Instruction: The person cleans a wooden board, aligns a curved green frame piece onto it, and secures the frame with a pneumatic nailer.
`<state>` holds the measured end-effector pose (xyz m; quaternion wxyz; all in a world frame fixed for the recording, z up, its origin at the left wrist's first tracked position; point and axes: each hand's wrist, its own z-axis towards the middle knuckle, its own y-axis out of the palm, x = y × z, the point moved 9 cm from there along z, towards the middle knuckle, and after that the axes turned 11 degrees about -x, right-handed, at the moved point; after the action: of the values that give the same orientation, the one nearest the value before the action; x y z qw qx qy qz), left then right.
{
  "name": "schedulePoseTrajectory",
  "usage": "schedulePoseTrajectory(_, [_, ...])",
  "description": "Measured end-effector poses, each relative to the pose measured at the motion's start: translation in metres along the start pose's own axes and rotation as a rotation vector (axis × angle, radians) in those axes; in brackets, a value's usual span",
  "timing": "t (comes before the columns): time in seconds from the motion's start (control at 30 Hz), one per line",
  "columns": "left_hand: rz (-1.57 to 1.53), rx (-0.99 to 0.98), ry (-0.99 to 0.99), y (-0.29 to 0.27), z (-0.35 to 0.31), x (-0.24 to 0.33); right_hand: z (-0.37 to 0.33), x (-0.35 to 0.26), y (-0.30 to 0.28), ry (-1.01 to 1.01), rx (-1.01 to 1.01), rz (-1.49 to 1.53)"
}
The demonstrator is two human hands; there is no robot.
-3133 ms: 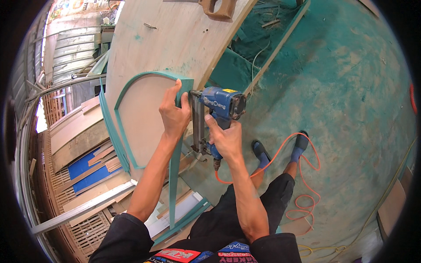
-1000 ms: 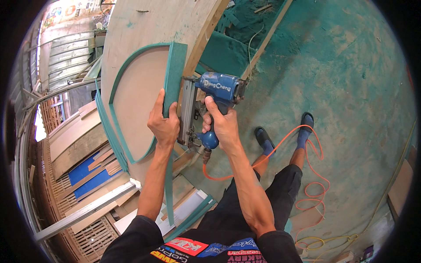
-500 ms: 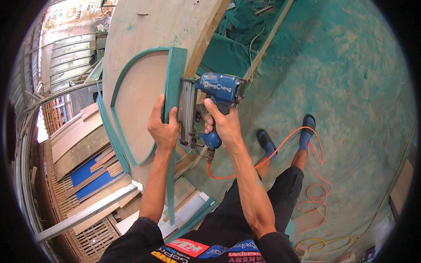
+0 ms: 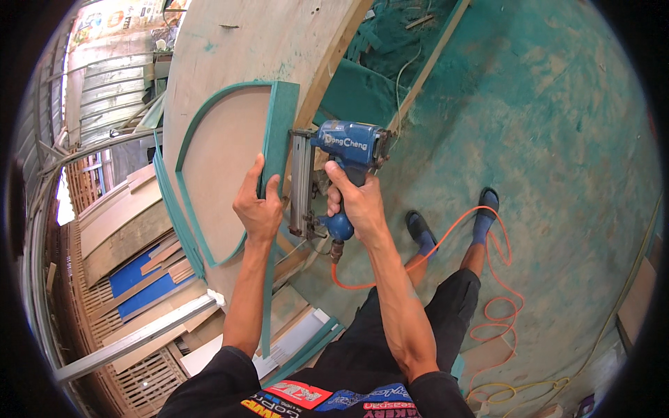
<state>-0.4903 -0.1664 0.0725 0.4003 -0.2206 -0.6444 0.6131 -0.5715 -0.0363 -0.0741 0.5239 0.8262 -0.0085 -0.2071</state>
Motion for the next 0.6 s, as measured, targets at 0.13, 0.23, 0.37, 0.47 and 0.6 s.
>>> schedulePoseTrajectory(0.13, [0.021, -0.006, -0.007, -0.003, 0.000, -0.001, -0.001, -0.004, 0.004, 0.020, 0.001, -0.002])
schedulePoseTrajectory(0.23, [0.012, -0.003, -0.026, -0.006, 0.001, 0.001, -0.001, -0.008, 0.005, 0.040, -0.005, -0.024])
schedulePoseTrajectory(0.37, [0.001, 0.002, -0.063, -0.010, -0.005, -0.002, -0.004, -0.021, 0.011, 0.007, 0.021, -0.002])
schedulePoseTrajectory(0.47, [0.019, -0.002, -0.108, -0.013, -0.011, -0.002, 0.000, -0.044, 0.011, -0.054, 0.044, 0.075])
schedulePoseTrajectory(0.6, [0.072, 0.053, -0.084, -0.018, -0.011, 0.008, 0.016, -0.070, 0.020, -0.056, -0.002, 0.037])
